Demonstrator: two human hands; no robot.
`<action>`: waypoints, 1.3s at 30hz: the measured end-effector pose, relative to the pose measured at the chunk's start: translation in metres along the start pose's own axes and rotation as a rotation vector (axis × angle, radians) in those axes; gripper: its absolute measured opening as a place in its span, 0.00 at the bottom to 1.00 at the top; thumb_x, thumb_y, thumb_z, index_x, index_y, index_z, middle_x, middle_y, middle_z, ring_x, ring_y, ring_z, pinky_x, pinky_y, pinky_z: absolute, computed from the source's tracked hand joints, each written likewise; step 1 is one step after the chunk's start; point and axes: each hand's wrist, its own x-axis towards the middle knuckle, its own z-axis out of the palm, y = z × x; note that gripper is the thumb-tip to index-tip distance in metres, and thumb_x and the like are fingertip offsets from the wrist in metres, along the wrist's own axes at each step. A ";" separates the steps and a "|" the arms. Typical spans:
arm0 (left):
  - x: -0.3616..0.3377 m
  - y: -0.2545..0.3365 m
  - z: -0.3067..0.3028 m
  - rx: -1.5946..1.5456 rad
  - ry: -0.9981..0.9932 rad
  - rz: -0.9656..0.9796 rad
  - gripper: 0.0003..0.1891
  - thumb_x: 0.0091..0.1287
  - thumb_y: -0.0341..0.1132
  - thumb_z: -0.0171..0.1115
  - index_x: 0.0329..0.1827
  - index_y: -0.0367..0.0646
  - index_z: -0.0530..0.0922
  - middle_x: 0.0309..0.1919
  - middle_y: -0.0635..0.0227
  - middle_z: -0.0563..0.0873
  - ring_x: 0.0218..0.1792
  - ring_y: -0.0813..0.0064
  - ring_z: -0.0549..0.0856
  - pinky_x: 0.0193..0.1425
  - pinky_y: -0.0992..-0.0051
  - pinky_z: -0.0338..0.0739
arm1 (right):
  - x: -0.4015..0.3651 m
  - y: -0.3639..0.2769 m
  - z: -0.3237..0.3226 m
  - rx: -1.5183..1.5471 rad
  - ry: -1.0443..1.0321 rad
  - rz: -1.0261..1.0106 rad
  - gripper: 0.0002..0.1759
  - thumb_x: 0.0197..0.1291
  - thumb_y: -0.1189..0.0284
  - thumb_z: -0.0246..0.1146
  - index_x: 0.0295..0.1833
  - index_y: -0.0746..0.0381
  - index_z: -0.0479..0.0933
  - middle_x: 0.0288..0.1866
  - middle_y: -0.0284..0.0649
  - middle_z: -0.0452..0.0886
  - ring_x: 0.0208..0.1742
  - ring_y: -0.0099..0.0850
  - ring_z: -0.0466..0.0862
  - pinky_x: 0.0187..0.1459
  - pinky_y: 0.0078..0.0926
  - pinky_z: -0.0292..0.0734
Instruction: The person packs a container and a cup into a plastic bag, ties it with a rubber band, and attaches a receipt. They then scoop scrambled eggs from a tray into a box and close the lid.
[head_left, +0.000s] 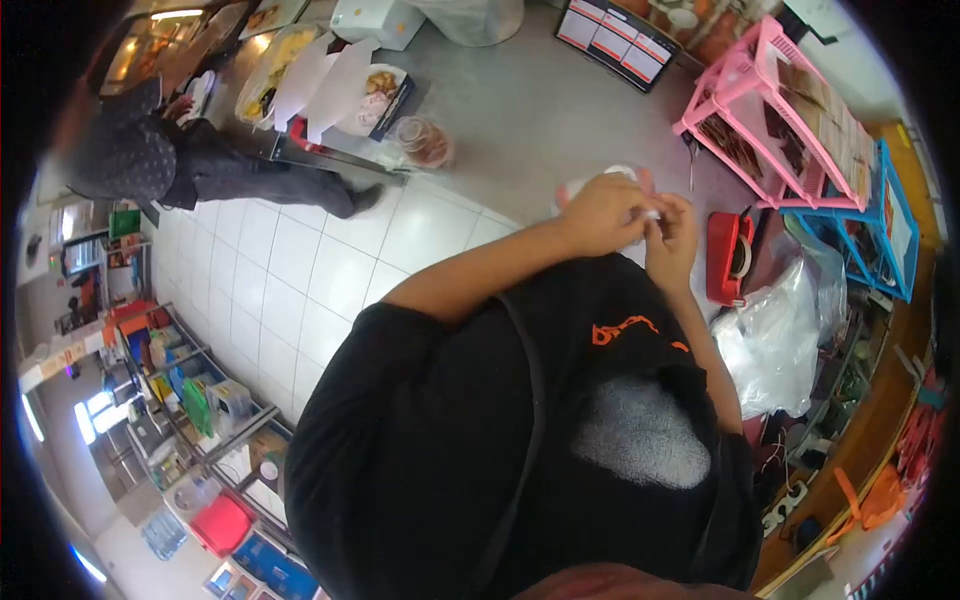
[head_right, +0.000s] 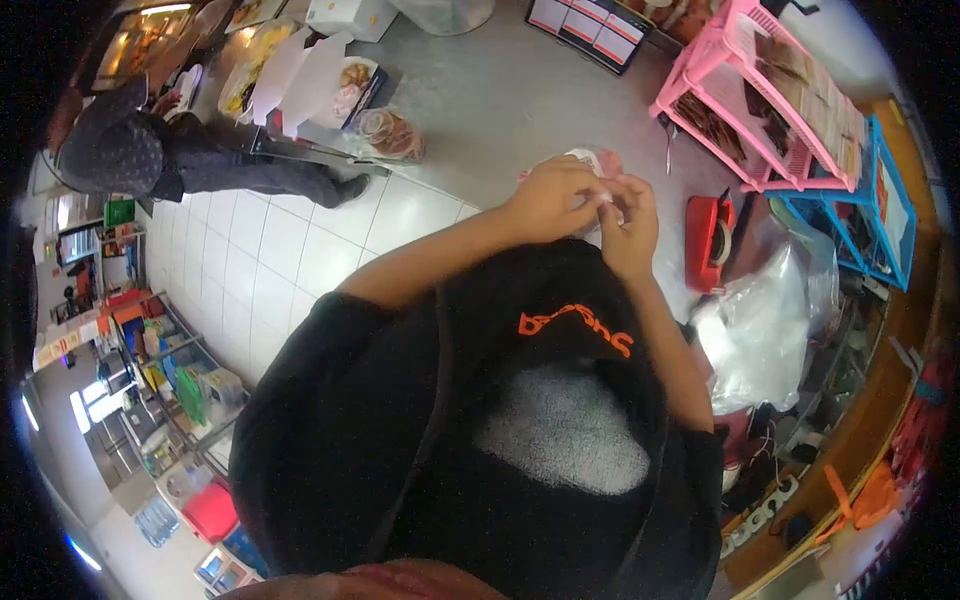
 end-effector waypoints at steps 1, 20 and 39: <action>-0.001 0.001 -0.001 0.003 0.011 -0.007 0.07 0.55 0.31 0.64 0.35 0.40 0.80 0.29 0.58 0.81 0.32 0.61 0.80 0.40 0.64 0.74 | -0.001 -0.001 0.002 0.103 -0.028 0.119 0.12 0.63 0.79 0.58 0.51 0.68 0.75 0.47 0.42 0.81 0.47 0.27 0.81 0.51 0.24 0.73; -0.001 -0.032 -0.031 -0.097 -0.218 -0.097 0.10 0.51 0.27 0.62 0.34 0.40 0.72 0.33 0.60 0.79 0.36 0.62 0.78 0.44 0.67 0.74 | -0.011 -0.027 0.011 0.197 -0.266 0.470 0.03 0.66 0.75 0.57 0.40 0.63 0.75 0.31 0.25 0.72 0.33 0.14 0.70 0.34 0.16 0.66; -0.007 -0.050 -0.050 -0.551 -0.520 -0.492 0.05 0.63 0.31 0.63 0.37 0.41 0.76 0.32 0.76 0.79 0.35 0.85 0.74 0.35 0.78 0.71 | -0.003 -0.031 0.026 -0.095 -0.134 0.458 0.06 0.61 0.73 0.65 0.42 0.63 0.78 0.33 0.29 0.75 0.36 0.18 0.72 0.39 0.19 0.68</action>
